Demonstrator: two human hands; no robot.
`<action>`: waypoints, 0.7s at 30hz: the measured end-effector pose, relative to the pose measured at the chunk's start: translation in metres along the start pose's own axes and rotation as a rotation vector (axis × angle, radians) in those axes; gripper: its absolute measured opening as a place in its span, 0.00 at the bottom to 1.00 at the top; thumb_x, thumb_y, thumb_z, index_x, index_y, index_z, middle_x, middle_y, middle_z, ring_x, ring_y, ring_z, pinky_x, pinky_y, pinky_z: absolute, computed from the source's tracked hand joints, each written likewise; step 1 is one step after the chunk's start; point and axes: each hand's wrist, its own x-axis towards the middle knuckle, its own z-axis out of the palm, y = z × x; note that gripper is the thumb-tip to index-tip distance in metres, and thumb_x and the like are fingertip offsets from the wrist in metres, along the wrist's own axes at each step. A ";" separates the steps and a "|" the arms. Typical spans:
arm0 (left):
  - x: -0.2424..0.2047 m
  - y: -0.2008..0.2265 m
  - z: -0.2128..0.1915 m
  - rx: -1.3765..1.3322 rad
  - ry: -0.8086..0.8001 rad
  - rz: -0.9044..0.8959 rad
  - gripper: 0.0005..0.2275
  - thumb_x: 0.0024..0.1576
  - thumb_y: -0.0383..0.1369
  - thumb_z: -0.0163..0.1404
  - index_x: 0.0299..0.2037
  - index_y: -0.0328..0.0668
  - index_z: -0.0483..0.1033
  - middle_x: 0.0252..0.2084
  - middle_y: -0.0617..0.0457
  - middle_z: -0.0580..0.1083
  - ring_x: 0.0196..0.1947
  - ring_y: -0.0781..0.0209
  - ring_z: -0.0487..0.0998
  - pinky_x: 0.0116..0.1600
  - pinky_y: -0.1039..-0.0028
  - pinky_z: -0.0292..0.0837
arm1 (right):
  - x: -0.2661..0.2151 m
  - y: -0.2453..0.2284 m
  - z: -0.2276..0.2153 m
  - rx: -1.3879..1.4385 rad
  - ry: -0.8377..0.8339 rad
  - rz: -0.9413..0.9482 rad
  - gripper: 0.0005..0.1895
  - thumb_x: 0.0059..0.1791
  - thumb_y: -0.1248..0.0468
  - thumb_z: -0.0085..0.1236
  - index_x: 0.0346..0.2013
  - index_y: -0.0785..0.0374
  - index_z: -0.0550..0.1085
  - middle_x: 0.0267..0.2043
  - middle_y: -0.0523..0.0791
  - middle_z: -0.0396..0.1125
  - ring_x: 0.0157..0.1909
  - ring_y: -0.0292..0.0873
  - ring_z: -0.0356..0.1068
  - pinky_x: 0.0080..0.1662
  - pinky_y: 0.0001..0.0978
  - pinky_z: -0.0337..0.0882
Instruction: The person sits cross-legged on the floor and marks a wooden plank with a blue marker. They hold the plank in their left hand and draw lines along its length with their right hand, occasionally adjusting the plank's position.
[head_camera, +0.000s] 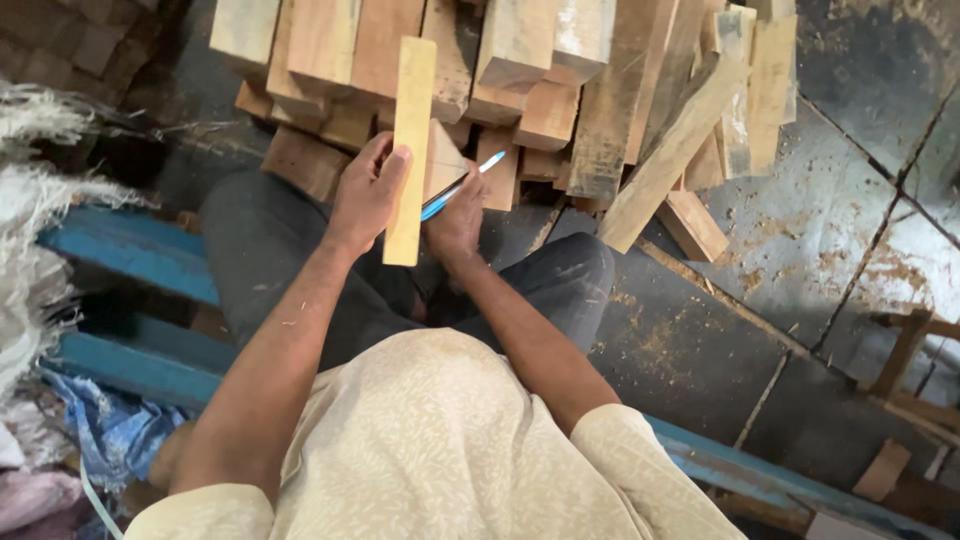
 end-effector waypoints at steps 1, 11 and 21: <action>0.002 0.003 0.002 0.044 -0.019 -0.016 0.15 0.66 0.39 0.47 0.55 0.37 0.75 0.39 0.58 0.74 0.38 0.74 0.71 0.44 0.78 0.70 | -0.002 -0.002 -0.001 0.002 -0.007 0.000 0.47 0.42 0.60 0.72 0.67 0.69 0.54 0.61 0.62 0.56 0.64 0.67 0.56 0.64 0.56 0.59; 0.005 0.004 0.002 0.134 -0.017 -0.026 0.14 0.66 0.39 0.47 0.53 0.36 0.75 0.39 0.57 0.74 0.37 0.73 0.70 0.44 0.76 0.69 | 0.016 0.026 -0.064 0.528 -0.190 0.043 0.37 0.46 0.61 0.66 0.65 0.68 0.60 0.54 0.53 0.65 0.50 0.45 0.66 0.51 0.39 0.70; 0.006 0.015 0.003 0.136 -0.042 -0.072 0.15 0.67 0.39 0.45 0.56 0.37 0.74 0.40 0.56 0.76 0.38 0.72 0.74 0.44 0.77 0.71 | 0.070 -0.017 -0.085 0.686 -0.209 0.076 0.16 0.59 0.61 0.51 0.56 0.69 0.73 0.44 0.46 0.75 0.46 0.35 0.74 0.47 0.28 0.75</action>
